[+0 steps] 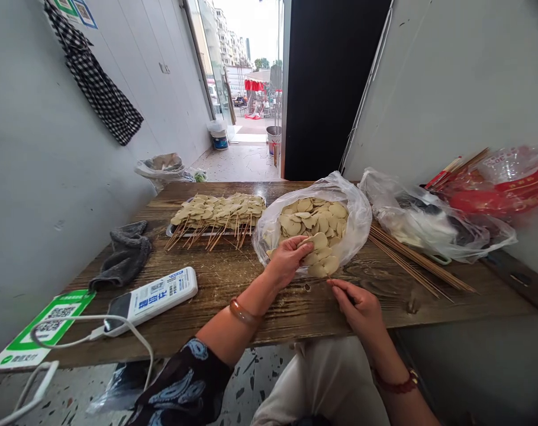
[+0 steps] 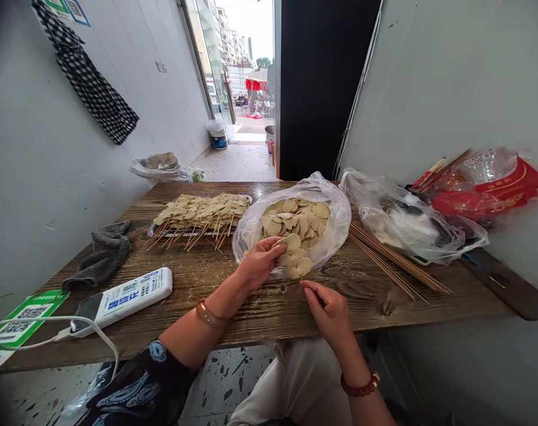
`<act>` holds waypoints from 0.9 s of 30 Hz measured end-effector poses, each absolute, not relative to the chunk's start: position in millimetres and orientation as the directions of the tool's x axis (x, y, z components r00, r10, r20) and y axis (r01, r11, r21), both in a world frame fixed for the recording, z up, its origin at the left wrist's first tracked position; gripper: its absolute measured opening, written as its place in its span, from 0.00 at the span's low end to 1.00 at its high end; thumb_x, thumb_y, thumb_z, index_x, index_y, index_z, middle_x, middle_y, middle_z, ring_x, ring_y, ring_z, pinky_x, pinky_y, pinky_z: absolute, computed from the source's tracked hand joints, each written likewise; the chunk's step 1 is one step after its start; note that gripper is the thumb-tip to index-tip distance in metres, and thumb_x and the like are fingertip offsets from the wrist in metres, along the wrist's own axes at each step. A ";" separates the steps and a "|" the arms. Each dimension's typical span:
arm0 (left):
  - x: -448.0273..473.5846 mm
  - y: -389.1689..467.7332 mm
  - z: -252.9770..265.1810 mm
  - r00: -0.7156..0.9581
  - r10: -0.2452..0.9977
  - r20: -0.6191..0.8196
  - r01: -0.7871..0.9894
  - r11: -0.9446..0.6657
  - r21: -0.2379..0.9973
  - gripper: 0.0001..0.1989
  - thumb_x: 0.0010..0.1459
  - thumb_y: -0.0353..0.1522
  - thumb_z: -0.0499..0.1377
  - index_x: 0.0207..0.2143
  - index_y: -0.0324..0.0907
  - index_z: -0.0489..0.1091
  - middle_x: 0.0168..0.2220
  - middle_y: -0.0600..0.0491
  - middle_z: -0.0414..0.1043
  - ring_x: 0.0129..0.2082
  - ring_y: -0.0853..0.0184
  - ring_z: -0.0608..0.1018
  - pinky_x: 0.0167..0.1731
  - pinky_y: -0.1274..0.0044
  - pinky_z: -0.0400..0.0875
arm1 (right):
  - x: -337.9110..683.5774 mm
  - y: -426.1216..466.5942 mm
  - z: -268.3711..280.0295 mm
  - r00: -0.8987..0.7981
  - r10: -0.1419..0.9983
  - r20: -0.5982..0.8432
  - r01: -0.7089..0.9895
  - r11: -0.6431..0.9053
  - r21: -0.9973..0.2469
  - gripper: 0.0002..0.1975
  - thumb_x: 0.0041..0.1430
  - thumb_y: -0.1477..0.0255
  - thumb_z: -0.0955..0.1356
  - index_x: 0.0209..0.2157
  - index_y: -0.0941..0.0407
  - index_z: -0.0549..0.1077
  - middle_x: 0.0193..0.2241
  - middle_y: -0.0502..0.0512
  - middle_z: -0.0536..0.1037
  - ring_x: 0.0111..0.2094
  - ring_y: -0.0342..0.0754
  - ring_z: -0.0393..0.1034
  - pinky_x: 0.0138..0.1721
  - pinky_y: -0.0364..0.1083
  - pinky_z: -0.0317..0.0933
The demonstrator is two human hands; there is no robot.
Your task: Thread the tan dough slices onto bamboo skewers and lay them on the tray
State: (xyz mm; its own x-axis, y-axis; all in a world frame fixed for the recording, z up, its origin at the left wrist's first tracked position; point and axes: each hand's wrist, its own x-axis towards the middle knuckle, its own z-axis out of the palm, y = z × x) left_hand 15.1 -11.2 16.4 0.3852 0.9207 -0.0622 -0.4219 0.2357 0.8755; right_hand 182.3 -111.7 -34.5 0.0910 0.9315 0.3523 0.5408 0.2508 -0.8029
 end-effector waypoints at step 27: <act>-20.5 19.3 19.9 0.101 0.984 0.146 -0.085 -0.138 0.987 0.14 0.51 0.39 0.62 0.36 0.37 0.72 0.31 0.50 0.76 0.27 0.72 0.74 0.30 0.79 0.67 | 182.7 -119.5 -36.8 0.462 0.878 0.125 0.146 0.064 -0.987 0.21 0.58 0.59 0.67 0.47 0.59 0.77 0.18 0.45 0.66 0.16 0.38 0.56 0.16 0.38 0.53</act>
State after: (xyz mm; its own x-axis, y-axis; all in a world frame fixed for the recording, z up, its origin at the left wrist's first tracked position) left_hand -20.5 19.3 19.9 0.1015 0.9841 0.1460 -0.0850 -0.1376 0.9868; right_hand 182.7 -119.5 -36.8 0.4616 0.8782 0.1251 0.1461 0.0638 -0.9872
